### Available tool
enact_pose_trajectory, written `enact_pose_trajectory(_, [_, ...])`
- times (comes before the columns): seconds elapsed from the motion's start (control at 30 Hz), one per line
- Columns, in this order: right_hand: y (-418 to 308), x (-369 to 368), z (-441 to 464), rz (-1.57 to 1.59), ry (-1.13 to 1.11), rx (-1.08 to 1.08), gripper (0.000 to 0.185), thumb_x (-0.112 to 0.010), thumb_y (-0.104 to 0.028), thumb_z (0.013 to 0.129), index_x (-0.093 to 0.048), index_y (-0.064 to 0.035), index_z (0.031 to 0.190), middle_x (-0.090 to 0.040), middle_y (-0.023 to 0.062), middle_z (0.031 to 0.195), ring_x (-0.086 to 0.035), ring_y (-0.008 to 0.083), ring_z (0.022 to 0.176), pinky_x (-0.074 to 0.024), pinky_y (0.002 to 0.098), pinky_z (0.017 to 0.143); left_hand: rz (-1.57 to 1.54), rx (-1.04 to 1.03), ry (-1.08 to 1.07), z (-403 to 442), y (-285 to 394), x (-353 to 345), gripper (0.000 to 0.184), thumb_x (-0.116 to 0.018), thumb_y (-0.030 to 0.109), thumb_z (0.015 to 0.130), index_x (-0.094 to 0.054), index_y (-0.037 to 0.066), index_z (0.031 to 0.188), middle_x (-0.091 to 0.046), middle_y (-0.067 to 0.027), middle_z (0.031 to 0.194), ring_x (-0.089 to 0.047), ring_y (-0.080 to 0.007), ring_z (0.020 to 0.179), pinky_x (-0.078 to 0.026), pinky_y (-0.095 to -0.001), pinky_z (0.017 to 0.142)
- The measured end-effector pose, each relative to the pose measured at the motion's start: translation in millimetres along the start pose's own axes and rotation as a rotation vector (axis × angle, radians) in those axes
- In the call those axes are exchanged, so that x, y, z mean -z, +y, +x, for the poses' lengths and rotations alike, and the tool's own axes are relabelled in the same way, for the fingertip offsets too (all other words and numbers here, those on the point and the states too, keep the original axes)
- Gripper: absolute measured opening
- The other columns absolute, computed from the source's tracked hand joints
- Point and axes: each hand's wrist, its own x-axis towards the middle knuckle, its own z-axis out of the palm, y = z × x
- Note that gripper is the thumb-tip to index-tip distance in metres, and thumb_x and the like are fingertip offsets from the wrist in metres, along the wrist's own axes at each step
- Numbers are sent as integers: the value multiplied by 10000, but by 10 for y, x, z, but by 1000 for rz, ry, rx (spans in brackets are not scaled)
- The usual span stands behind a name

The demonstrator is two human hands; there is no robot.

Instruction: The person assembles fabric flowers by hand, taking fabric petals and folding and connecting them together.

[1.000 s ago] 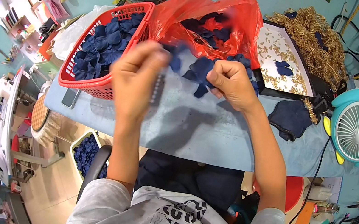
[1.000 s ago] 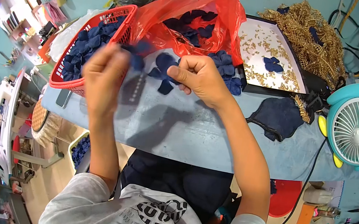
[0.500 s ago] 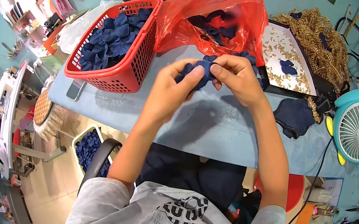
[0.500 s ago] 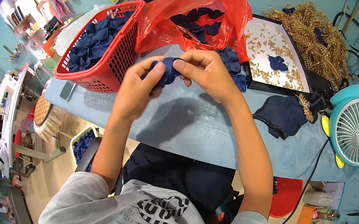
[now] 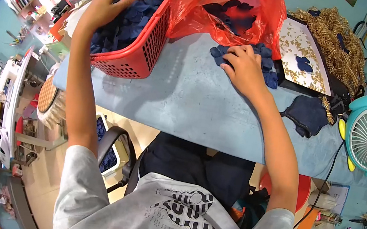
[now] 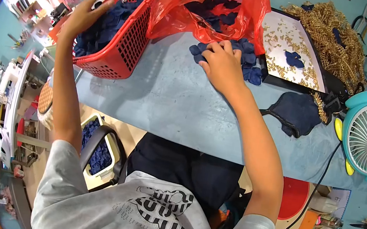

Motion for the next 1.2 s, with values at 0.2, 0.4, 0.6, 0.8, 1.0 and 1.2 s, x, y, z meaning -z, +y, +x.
enact_pose_trajectory(0.2, [2, 18, 54, 153, 199, -67, 133, -633, -164, 740, -631, -67, 830, -564, 21, 886, -468, 213, 936, -342, 370, 747, -254, -147, 723, -323, 1121, 236, 256, -602, 217, 814, -609, -23, 899, -613, -144, 770, -597, -237, 707, -457, -312, 636])
enact_pose_trajectory(0.4, [-189, 326, 196, 146, 358, 74, 192, -642, -85, 695, -630, -45, 882, -551, 48, 821, -497, 215, 802, -349, 337, 674, -1064, 206, -534, -439, 1440, -778, 363, -464, 275, 906, -596, -59, 856, -618, -69, 733, -590, -116, 681, -461, -253, 605])
enact_pose_trajectory(0.6, [-244, 382, 220, 531, 293, -225, 342, -658, -121, 724, -578, -24, 1041, -556, 70, 916, -522, 183, 830, -399, 284, 656, -1344, 49, -300, -538, 1402, -1230, 200, -542, 157, 838, -608, -31, 841, -584, -39, 634, -507, -55, 585, -420, -225, 521])
enact_pose_trajectory(0.8, [-88, 275, 164, 1071, -130, -482, 261, -588, -48, 777, -553, 36, 1022, -582, 8, 756, -511, 41, 665, -411, 196, 557, -1162, -137, -714, -540, 1264, -1039, 128, -589, 111, 784, -620, -11, 811, -583, -45, 593, -515, -59, 529, -415, -238, 485])
enact_pose_trajectory(1.0, [-47, 387, 146, 1040, -355, -501, 144, -603, -73, 763, -592, 28, 865, -561, -11, 668, -489, 33, 592, -374, 192, 516, -1233, -40, -657, -586, 1260, -1112, 161, -681, 62, 734, -628, -33, 852, -614, -32, 634, -529, -20, 579, -416, -182, 502])
enact_pose_trajectory(1.2, [-58, 515, 189, 1067, -508, -586, 147, -611, -141, 793, -605, 1, 832, -590, 11, 668, -527, 41, 585, -387, 179, 497, -1235, 10, -623, -566, 1276, -1048, 249, -699, 86, 730, -633, -20, 946, -612, -3, 754, -511, -25, 651, -419, -178, 575])
